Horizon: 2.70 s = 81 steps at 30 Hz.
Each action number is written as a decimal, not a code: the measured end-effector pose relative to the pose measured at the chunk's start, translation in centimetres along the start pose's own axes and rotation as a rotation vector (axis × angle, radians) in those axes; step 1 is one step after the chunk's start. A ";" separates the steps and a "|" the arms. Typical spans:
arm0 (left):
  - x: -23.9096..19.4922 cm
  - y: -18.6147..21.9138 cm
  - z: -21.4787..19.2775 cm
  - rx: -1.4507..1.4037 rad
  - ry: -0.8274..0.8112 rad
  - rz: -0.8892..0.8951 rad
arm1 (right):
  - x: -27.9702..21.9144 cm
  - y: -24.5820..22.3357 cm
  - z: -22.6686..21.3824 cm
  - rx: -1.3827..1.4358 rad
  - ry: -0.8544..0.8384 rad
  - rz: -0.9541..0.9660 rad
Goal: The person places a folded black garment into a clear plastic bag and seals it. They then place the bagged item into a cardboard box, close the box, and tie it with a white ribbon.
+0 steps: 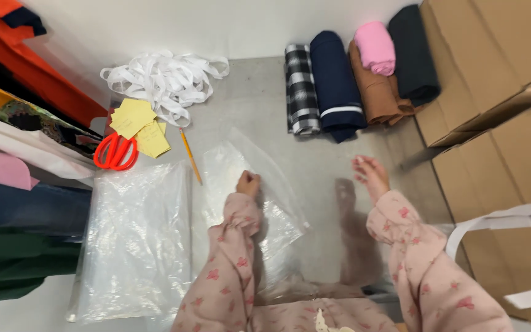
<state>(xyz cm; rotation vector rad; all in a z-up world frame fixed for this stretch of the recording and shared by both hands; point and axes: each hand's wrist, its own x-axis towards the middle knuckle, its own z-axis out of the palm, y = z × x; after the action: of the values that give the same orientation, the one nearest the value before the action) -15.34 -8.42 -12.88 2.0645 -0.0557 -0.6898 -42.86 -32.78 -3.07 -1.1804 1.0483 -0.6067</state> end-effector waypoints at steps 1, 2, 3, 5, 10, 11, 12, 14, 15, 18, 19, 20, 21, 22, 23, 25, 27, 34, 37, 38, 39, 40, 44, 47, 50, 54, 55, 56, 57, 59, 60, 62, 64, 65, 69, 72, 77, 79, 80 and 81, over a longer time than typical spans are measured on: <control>0.1 -0.1 -0.2 -0.011 0.005 0.000 | 1.5 -1.1 -2.0 -0.007 -0.008 -0.007; 0.3 -0.2 -0.5 -0.011 0.046 -0.001 | 3.0 -2.1 -4.0 -0.088 0.071 -0.078; 0.6 -0.4 -0.8 -0.012 0.089 -0.005 | 4.7 -3.2 -5.8 -0.169 0.147 -0.150; 1.0 -1.3 -1.4 -0.016 0.125 0.028 | 7.1 -5.7 -8.0 -0.408 0.239 -0.347; -0.2 1.3 -1.7 0.079 0.192 0.076 | 13.1 -11.5 -9.0 -0.947 0.358 -0.809; -0.8 2.4 -1.8 0.152 0.142 0.077 | 14.0 -12.3 -8.6 -1.025 0.385 -0.787; -1.4 3.5 -1.9 0.224 0.092 0.076 | 14.9 -13.0 -8.1 -1.103 0.413 -0.765; -2.2 5.2 -1.5 0.232 0.107 0.069 | 17.0 -14.8 -7.8 -1.122 0.383 -0.638; -2.7 5.8 -1.5 0.248 0.111 0.068 | 17.6 -15.3 -7.7 -1.139 0.366 -0.501; -3.1 6.7 -1.6 0.192 0.110 0.043 | 20.8 -16.7 -8.5 -1.279 0.434 -0.543; -3.0 6.4 -1.5 0.192 0.115 0.041 | 22.3 -16.9 -8.8 -1.277 0.429 -0.546; -2.9 6.2 -1.5 0.216 0.105 0.043 | 23.8 -17.1 -9.0 -1.323 0.403 -0.507; -2.6 6.2 -1.4 0.237 0.095 0.051 | 25.4 -17.6 -9.2 -1.368 0.383 -0.472; -2.6 5.9 -1.3 0.233 0.099 0.055 | 25.9 -18.0 -8.8 -1.365 0.385 -0.479; -2.4 5.9 -1.2 0.245 0.107 0.034 | 26.6 -18.4 -8.5 -1.348 0.397 -0.419; -2.6 6.1 -1.1 0.256 0.117 0.019 | 28.0 -18.7 -7.8 -1.326 0.411 -0.362; -3.7 6.3 -1.0 0.152 0.121 -0.009 | 29.1 -18.0 -7.7 -1.285 0.449 -0.317; -4.4 6.4 -1.0 0.115 0.090 0.054 | 25.7 -17.4 -8.7 -1.189 0.628 -0.519; -4.7 5.9 -0.6 0.151 0.082 0.064 | 20.0 -17.3 -8.8 -1.058 0.622 -0.617; -4.7 5.7 -0.3 0.156 0.080 0.083 | 18.0 -17.2 -8.8 -0.957 0.564 -0.633; -5.1 5.2 0.0 0.165 0.076 0.096 | 15.7 -16.7 -9.0 -0.860 0.503 -0.641; -4.9 4.9 0.6 0.169 0.071 0.089 | 13.1 -16.0 -8.8 -0.866 0.501 -0.633; -3.4 2.3 3.6 0.157 -0.009 0.069 | 3.1 -12.4 -7.2 -0.224 0.063 -0.500; -2.8 0.8 5.9 0.139 -0.056 0.055 | -1.1 -9.6 -6.8 0.011 -0.203 -0.177; -3.6 -0.4 6.6 0.161 -0.056 0.038 | -2.1 -6.1 -7.7 0.116 -0.370 0.119; -4.5 -0.3 6.3 0.172 -0.062 0.031 | -2.9 -5.5 -8.3 -0.256 -0.504 0.131; -4.6 -0.4 6.3 0.175 -0.066 0.035 | -2.4 -4.8 -8.5 -0.253 -0.499 0.129; -4.6 -0.4 6.4 0.185 -0.061 0.027 | -1.8 -4.2 -8.7 -0.508 -0.470 0.002; -4.5 -0.3 6.5 0.192 -0.054 0.020 | -1.0 -3.7 -8.8 -0.764 -0.437 -0.129; -4.6 -0.3 6.6 0.191 -0.051 0.031 | -2.1 -2.7 -7.8 -1.057 -0.374 -0.306; -4.8 -0.6 6.6 0.192 -0.047 0.038 | -2.9 -2.0 -7.3 -1.346 -0.306 -0.484; -4.8 -0.8 6.7 0.180 -0.055 0.054 | -3.7 -0.1 -5.9 -1.459 -0.266 -0.580; -5.1 -0.8 6.9 0.170 -0.066 0.070 | -4.0 -0.1 -5.1 -1.570 -0.221 -0.673; -5.5 -0.7 7.0 0.198 -0.070 0.117 | -4.0 -1.0 -5.0 -1.479 -0.353 -0.553; -7.1 0.0 7.2 0.325 -0.091 0.221 | -3.1 -7.1 -4.2 -0.941 -0.657 -0.190; -12.5 4.4 5.3 0.476 -0.083 0.236 | -0.5 -7.0 -3.0 -0.927 -0.649 -0.034; -10.4 2.0 7.0 0.485 -0.024 0.269 | -3.1 -9.3 0.8 -1.035 -0.703 0.074; -9.5 1.2 7.5 0.495 -0.004 0.282 | -3.0 -8.2 1.5 -1.092 -0.712 0.077; -9.4 1.1 7.6 0.502 -0.004 0.284 | -1.7 -6.3 1.5 -1.175 -0.668 -0.001; -9.3 1.0 7.8 0.509 -0.006 0.288 | -0.3 -4.3 1.3 -1.253 -0.620 -0.079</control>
<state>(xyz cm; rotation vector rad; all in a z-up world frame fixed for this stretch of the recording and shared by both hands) -26.74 -12.15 -11.14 2.4665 -0.5723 -0.5375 -41.27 -33.30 1.13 -2.2909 0.7886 0.4900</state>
